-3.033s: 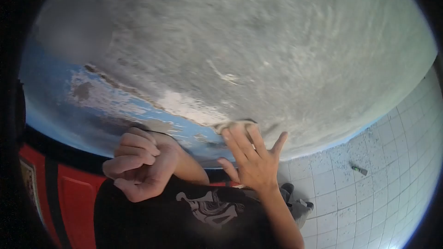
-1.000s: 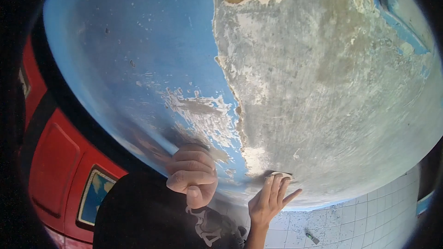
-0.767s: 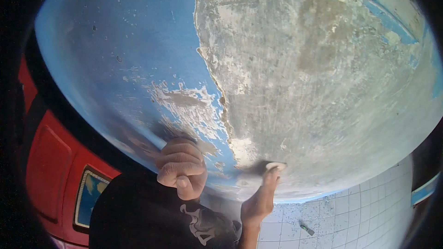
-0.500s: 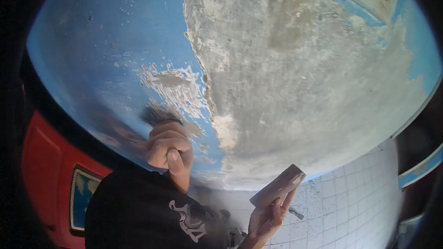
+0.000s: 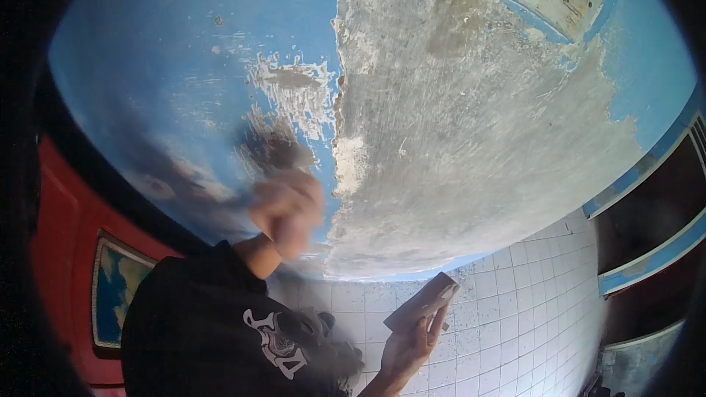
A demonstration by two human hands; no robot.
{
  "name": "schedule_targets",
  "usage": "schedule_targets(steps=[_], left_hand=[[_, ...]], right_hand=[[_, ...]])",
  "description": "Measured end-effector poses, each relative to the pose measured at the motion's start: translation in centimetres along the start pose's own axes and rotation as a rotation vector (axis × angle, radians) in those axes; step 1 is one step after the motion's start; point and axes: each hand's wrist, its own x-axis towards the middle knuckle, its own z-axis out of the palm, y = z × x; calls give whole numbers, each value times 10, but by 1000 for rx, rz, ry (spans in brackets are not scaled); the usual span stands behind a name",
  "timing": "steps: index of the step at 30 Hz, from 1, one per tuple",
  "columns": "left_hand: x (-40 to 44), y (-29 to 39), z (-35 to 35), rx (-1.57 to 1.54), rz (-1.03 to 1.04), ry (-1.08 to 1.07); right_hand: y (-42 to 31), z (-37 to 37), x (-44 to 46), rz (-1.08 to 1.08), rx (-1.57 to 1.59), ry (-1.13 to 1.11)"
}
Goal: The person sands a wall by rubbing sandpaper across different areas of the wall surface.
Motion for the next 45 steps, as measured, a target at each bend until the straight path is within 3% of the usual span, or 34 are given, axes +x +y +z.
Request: schedule_targets(steps=[2,4,6,8,10,12,14,17,22,24,30,31,32,34,36,38,39,41,42,44,45], left_hand=[[-27,20,22,-47,-287,-361],[-62,38,47,-43,-841,-637],[-116,45,61,-148,-1224,-896],[-159,49,72,-598,-1568,-822],[-173,62,80,-739,-1891,-536],[-208,60,85,-633,-1805,-530],[-225,58,86,-528,-1712,-529],[-220,53,79,-399,-1509,-723],[-229,55,74,-398,-1522,-739],[-232,52,74,-384,-1518,-729],[-235,54,67,-385,-1502,-765],[-235,54,65,-399,-1518,-764],[-235,54,63,-412,-1535,-763],[-231,56,62,-452,-1598,-711],[-232,60,62,-504,-1658,-666],[-241,61,62,-451,-1557,-616],[-239,59,61,-459,-1696,-676],[-223,61,58,-519,-1823,-568],[-238,59,55,-365,-1622,-609],[-225,58,48,-410,-1716,-502],[-239,53,44,-313,-1576,-469]], right_hand=[[4,-13,-6,4,-13,3],[7,-24,-11,9,-10,56],[11,-28,-14,9,-69,83],[18,-43,-14,13,-126,111],[25,-63,-13,-34,-543,179],[26,-69,-16,-120,-742,207],[25,-87,-14,-295,-1324,307],[17,-107,-11,-75,-1049,277],[8,-81,-12,223,-564,228],[16,-106,-9,145,-620,301],[21,-105,-10,294,-813,-70],[23,-84,-16,244,-577,56],[22,-70,-17,246,-576,55],[20,-54,-20,124,-950,54],[31,-84,-16,106,-928,48],[39,-99,-11,9,-991,98],[38,-96,-13,42,-1043,90],[38,-96,-16,68,-1162,29],[42,-99,-14,67,-1231,-43],[42,-85,-17,147,-919,0],[41,-85,-17,149,-921,17]])
